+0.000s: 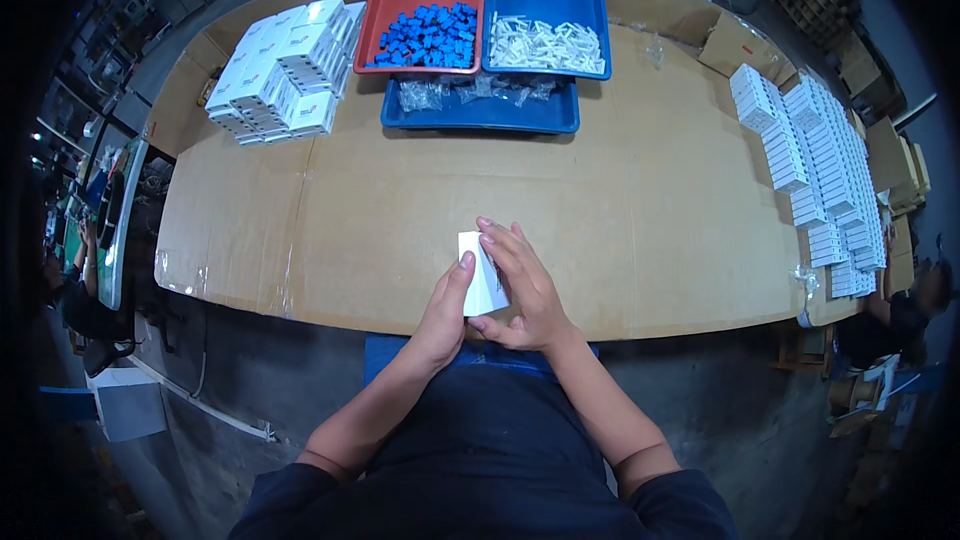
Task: Assembling components into a small white plastic electronic enclosure, including adding a circuit board, internal hardware, and snapping the case shut.
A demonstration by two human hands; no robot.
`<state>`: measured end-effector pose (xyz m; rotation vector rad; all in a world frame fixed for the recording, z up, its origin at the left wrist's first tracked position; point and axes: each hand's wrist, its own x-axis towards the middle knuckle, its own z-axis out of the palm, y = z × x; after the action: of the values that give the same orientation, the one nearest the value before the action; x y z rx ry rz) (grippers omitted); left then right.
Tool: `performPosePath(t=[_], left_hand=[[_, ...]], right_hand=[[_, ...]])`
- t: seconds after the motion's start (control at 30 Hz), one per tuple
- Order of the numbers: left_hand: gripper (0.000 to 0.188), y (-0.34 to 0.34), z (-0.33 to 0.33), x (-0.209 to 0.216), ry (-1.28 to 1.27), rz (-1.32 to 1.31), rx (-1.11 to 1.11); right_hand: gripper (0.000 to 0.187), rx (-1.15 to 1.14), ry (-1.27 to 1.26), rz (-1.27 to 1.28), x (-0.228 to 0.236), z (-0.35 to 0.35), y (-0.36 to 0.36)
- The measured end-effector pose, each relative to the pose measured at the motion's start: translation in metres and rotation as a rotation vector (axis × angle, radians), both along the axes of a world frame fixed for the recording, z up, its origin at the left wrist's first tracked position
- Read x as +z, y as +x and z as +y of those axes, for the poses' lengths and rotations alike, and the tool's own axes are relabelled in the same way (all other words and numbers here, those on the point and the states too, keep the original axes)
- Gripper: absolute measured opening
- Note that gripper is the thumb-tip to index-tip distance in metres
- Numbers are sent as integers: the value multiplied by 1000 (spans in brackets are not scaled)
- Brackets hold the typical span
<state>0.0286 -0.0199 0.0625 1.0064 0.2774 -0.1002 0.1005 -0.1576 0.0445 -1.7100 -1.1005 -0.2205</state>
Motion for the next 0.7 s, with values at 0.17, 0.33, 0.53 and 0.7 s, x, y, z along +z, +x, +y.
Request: performPosePath(t=[0.17,0.33,0.53,0.7], left_hand=[[64,-3,1,-4,-133,115,-83],[66,-3,6,-9,-122,129,-119],[66,-1,4,-18,-115,156,-8],[67,0,6,-21,-115,228,0]], right_hand=[[89,-13,34,-11,-14,6,2],[89,-48,52,-76,-19,18,3],[82,-68,70,-57,-25,26,0],[81,-71,68,-18,-31,28,-2]])
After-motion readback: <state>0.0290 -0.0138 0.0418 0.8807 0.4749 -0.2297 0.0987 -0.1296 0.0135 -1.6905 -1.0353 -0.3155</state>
